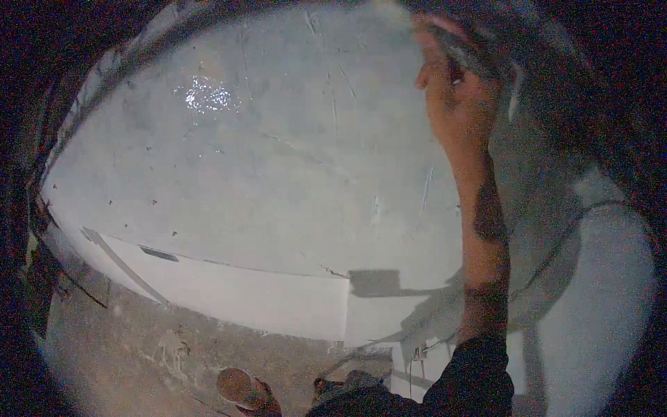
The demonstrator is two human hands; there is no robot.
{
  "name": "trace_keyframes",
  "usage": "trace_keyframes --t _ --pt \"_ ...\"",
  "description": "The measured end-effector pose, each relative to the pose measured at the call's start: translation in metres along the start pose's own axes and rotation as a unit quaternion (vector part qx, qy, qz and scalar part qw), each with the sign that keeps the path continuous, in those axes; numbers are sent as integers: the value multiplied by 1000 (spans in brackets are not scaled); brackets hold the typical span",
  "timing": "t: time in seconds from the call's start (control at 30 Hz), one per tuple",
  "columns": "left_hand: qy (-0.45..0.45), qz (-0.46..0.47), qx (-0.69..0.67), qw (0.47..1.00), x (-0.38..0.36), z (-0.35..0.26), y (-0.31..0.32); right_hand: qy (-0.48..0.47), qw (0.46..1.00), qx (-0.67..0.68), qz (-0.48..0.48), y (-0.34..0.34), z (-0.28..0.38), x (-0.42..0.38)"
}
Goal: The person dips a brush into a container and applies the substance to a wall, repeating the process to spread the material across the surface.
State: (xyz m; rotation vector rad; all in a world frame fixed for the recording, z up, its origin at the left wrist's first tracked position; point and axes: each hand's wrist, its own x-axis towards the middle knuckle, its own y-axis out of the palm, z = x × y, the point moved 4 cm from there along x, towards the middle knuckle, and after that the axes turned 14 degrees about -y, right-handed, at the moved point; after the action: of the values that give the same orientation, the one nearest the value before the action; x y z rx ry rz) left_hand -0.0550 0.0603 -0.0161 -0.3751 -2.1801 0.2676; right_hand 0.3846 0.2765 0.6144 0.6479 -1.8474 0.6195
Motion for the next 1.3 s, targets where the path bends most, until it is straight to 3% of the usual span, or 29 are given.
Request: trace_keyframes --t 0.07,0.13,0.2,0.23,0.27,0.33,0.4,0.47,0.53,0.6,0.63,0.67,0.7,0.73,0.77,0.8,0.83,0.87,0.9,0.97,1.03,1.07,1.1,1.2,1.3 --pt "-246 31 -249 936 0 6 0 -49 987 -81 -128 -4 -6 0" --pt "-338 33 -347 874 -4 7 2 -298 920 -239 -89 24 6 15" --pt "-363 33 -366 856 -5 5 3 -176 958 -207 92 76 30 -11" --pt "-370 33 -367 853 -5 5 3 -5 965 -74 250 100 48 -12" --pt "-375 35 -369 850 -5 5 4 166 904 66 389 118 61 -19" --pt "-385 32 -379 841 -6 8 7 -166 947 82 261 133 76 -35" --pt "-390 27 -386 836 -12 11 8 -248 952 176 41 141 63 -8" --pt "-384 25 -376 843 -18 13 8 48 948 303 81 137 34 2" --pt "-338 32 -319 885 -20 15 9 30 982 180 -52 131 -1 17" --pt "-236 35 -211 948 -22 13 10 40 988 86 -118 109 0 26" --pt "-239 29 -205 949 -23 18 7 -207 953 -98 -200 105 13 38" --pt "-510 -20 -476 716 -30 40 13 -204 954 -91 -202 113 20 33" --pt "-674 -65 -654 338 -42 46 27 -180 967 -86 -159 126 29 25" --pt "-673 -66 -654 340 -55 65 32 -156 977 -83 -115 141 35 16" --pt "-586 14 -592 553 -76 101 40 -158 983 -79 -55 162 40 7" --pt "-463 93 -492 731 -84 112 43 -145 984 -94 43 183 54 -1" --pt "-464 93 -492 731 -74 101 37 -108 981 -89 131 217 53 -21" --pt "-572 39 -572 587 -64 89 33 -204 967 -37 148 208 88 -12" --pt "-656 -15 -627 419 -59 76 33 -184 971 28 153 214 96 -12" --pt "-656 -18 -628 419 -65 86 36 -165 970 94 155 221 99 -6" --pt "-658 -24 -625 420 -71 88 32 -125 960 243 66 217 90 8" --pt "-665 -34 -645 376 -43 51 25 -78 969 230 34 206 84 17" --pt "-668 -45 -664 332 -27 31 21 -132 989 71 -13 196 74 20" --pt "-656 2 -669 350 -29 40 21 -114 986 -63 -104 160 62 22" --pt "-684 -27 -633 362 -7 16 14 -140 979 -70 -131 170 60 3"
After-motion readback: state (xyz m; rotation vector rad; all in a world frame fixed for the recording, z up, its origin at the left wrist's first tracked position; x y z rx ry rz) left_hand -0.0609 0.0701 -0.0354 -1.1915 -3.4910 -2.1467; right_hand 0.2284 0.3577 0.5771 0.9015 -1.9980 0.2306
